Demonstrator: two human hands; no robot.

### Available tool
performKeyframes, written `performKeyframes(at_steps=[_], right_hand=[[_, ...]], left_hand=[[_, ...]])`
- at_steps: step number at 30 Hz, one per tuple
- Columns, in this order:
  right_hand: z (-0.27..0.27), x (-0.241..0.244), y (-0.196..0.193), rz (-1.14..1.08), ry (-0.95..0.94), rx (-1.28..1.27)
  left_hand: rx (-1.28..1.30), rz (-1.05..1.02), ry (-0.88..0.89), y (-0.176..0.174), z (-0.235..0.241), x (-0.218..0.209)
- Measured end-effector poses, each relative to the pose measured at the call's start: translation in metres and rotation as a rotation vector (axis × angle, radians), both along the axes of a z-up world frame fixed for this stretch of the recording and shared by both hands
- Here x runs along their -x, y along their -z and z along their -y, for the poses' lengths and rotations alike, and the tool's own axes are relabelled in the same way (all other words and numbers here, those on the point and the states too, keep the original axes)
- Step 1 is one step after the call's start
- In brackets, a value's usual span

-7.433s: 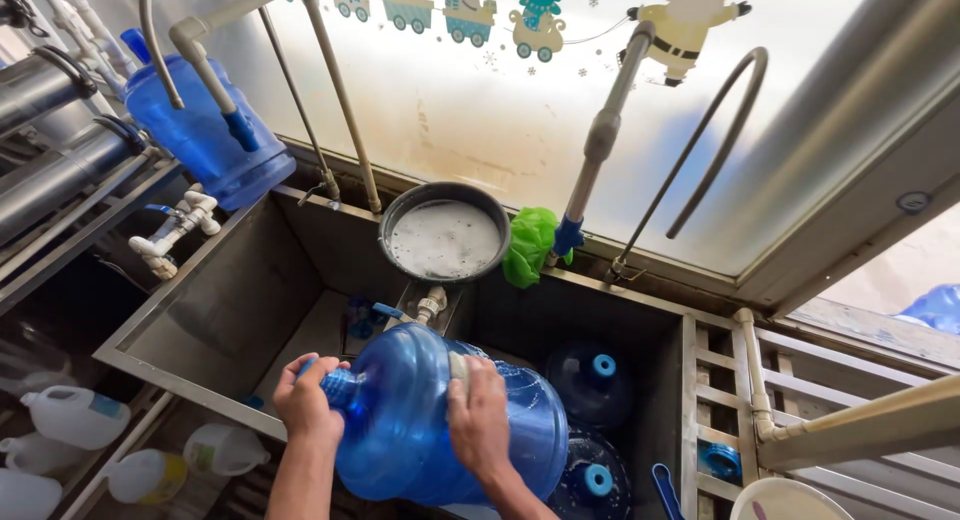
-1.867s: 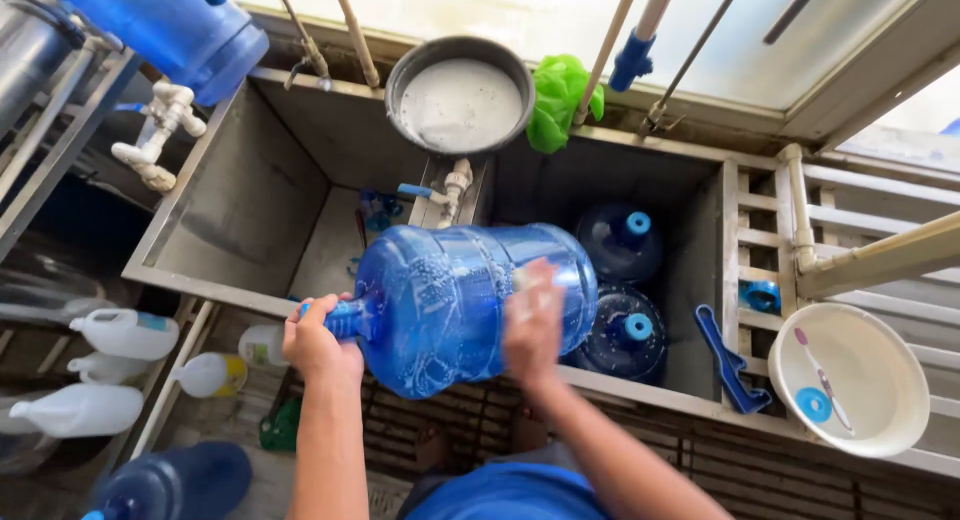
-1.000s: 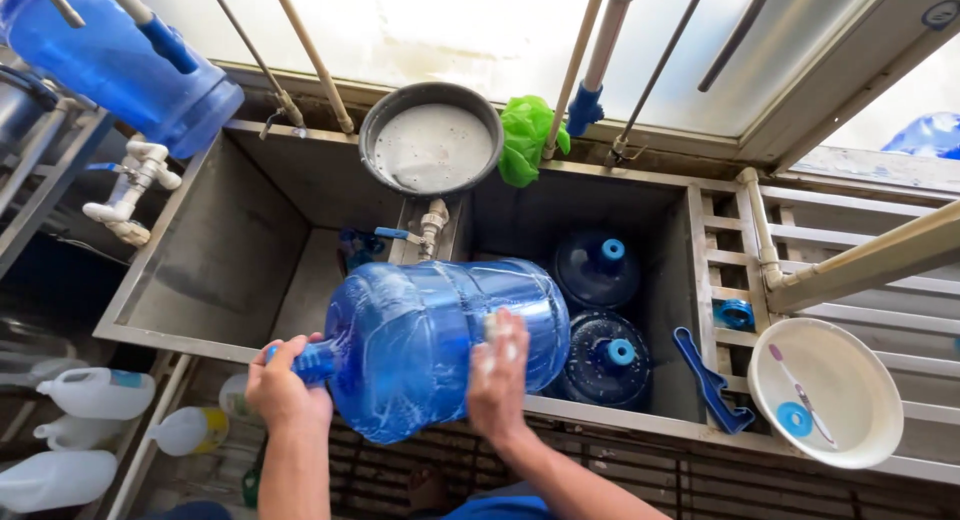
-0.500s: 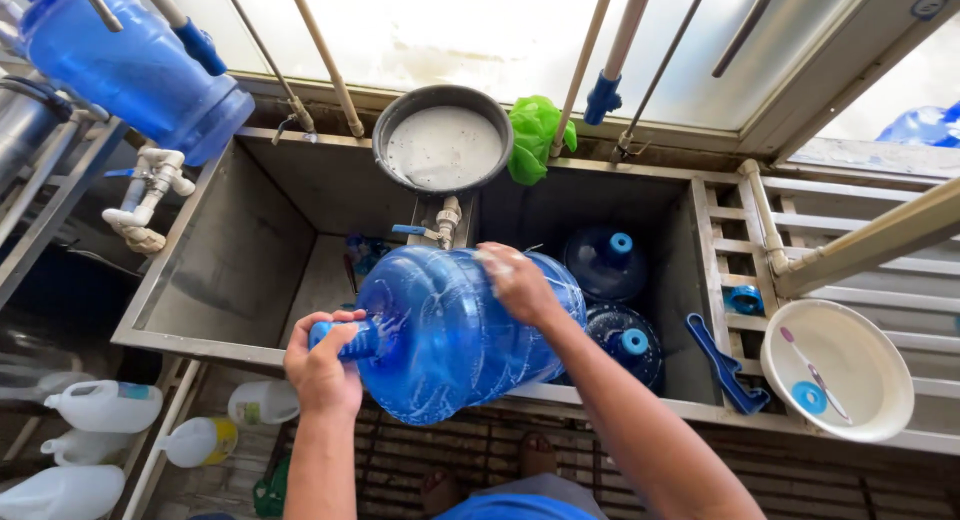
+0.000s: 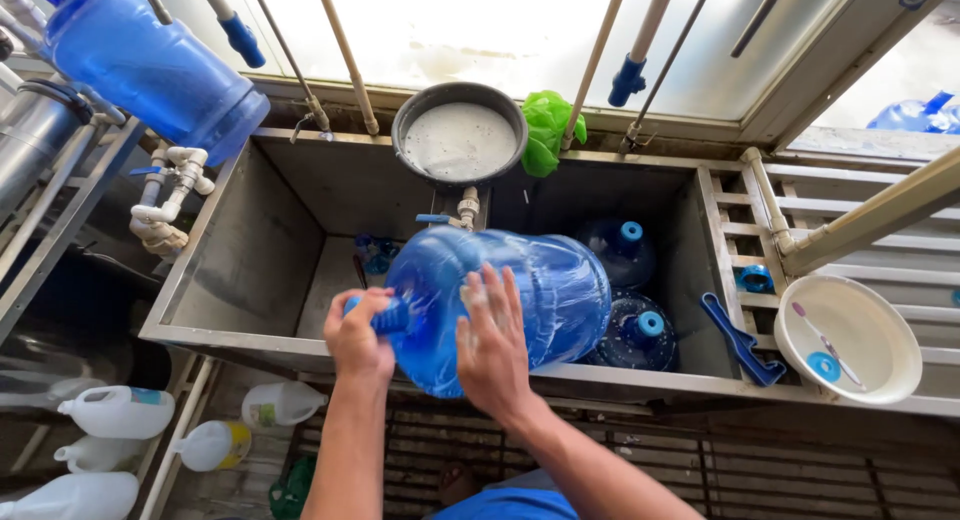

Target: Washing and scrubbing large plastic water jugs using a sponge and soapy water at an industrial sink.

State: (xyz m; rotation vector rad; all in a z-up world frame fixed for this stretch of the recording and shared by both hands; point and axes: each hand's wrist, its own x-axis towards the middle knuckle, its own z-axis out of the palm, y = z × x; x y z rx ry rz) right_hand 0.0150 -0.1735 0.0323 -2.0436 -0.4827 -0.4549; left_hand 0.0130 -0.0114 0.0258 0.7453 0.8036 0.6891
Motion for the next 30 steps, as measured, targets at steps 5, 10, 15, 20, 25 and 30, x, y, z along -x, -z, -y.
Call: performKeyframes(at_steps=[5, 10, 15, 20, 25, 30], right_hand=[[-0.004, -0.071, -0.007, 0.501, 0.009, 0.517], [0.043, -0.183, 0.025, 0.098, -0.033, 0.465], [0.122, -0.22, 0.134, -0.482, -0.133, 0.039], [0.17, -0.164, 0.271, 0.513, 0.471, 0.751], [0.062, -0.051, 0.082, 0.1, 0.385, 0.148], [0.05, -0.081, 0.001, 0.035, 0.074, 0.055]], left_hand=[[-0.552, 0.028, 0.323, -0.069, 0.033, -0.025], [-0.642, 0.03, 0.698, -0.077, 0.038, -0.043], [-0.516, 0.216, 0.768, -0.049, 0.026, -0.044], [-0.337, 0.17, 0.527, -0.043, 0.024, -0.024], [-0.165, 0.067, 0.328, -0.026, 0.026, -0.021], [-0.326, 0.072, 0.31, -0.03, 0.033, -0.027]])
